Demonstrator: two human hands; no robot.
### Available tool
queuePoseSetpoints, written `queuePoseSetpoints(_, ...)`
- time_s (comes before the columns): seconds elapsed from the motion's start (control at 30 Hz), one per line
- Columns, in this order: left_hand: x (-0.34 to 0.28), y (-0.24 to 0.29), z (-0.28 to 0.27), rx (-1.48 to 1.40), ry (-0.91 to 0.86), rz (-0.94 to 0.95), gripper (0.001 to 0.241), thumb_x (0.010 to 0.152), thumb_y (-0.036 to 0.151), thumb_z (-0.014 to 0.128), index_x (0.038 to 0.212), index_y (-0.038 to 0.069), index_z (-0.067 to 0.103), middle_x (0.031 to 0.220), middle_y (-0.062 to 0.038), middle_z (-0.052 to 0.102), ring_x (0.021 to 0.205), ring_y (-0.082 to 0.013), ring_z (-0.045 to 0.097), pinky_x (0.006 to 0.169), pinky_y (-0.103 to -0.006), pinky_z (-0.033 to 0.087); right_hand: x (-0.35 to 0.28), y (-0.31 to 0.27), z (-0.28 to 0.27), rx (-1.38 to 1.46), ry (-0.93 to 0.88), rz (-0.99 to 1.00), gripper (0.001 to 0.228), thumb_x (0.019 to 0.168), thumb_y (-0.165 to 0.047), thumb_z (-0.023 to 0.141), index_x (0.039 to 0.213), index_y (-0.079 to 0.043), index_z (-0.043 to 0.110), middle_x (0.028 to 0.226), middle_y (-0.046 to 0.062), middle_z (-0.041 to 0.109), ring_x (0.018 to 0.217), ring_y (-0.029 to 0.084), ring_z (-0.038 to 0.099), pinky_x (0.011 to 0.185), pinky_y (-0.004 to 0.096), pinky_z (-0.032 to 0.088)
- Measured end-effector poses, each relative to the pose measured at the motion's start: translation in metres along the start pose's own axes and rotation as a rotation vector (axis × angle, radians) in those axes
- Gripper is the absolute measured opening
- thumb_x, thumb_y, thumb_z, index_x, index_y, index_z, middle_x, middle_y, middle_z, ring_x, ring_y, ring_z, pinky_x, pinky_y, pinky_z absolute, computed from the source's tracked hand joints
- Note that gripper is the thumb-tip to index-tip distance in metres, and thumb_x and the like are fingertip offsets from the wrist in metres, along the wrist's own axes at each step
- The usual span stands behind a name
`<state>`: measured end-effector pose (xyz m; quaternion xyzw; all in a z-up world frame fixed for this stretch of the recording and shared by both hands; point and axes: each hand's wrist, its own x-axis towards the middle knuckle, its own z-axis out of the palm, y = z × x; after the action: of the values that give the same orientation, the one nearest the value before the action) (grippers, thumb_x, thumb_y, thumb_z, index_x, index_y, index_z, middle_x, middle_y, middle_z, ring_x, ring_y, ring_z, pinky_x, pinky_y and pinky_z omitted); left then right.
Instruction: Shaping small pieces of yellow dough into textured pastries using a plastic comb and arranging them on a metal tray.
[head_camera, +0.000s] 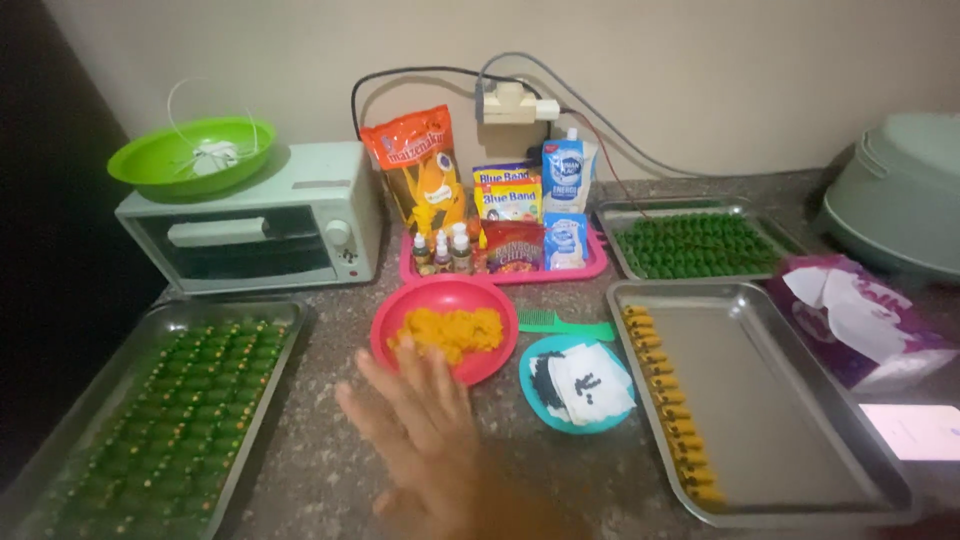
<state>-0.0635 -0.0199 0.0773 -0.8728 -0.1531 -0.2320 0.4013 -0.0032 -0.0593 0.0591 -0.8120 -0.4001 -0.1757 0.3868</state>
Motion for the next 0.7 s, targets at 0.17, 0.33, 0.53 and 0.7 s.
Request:
queuePoseSetpoints(0.17,-0.036,0.056,0.071,1.969,0.006,0.080,0.070,0.109,0.048,0.053,0.162,0.008,0.030,0.167,-0.007,0.036,0.152,-0.0177,0.032,0.126,-0.0388,0.020,0.002,0.001,0.010,-0.103,0.061,-0.046,0.100,0.078,-0.031,0.074,0.163,-0.012,0.025,0.173,0.014,0.019,0.161,0.047,0.002,0.123,0.070,-0.005)
queuePoseSetpoints(0.33,-0.019,0.039,0.067,2.275,-0.259,-0.396,0.064,0.119,0.071,0.018,0.168,0.031,0.009,0.176,-0.002,0.008,0.158,-0.0316,0.000,0.126,-0.0524,-0.004,-0.002,-0.007,0.008,-0.481,-0.324,0.324,0.099,0.084,-0.023,0.061,0.163,-0.010,0.003,0.171,0.014,-0.005,0.154,0.041,-0.017,0.120,0.060,-0.012)
queuePoseSetpoints(0.53,-0.046,0.057,0.053,2.242,-0.071,-0.139,0.077,0.116,0.057,0.032,0.163,-0.004,0.023,0.169,-0.021,0.027,0.156,-0.0269,0.021,0.126,-0.0428,0.011,0.001,-0.015,0.013,-0.427,0.043,0.211,0.131,0.066,-0.035,0.099,0.163,-0.011,0.014,0.172,0.009,0.011,0.158,0.039,-0.001,0.124,0.059,0.001)
queuePoseSetpoints(0.7,-0.028,0.045,0.061,2.291,-0.111,-0.049,0.078,0.105,0.070,0.021,0.165,0.022,0.030,0.171,-0.010,0.016,0.155,-0.0410,0.020,0.123,-0.0605,0.015,-0.001,0.022,0.013,-0.248,-0.245,0.448,0.074,0.102,-0.051,0.023,0.163,-0.011,0.006,0.172,0.012,-0.003,0.156,0.035,-0.017,0.122,0.057,-0.011)
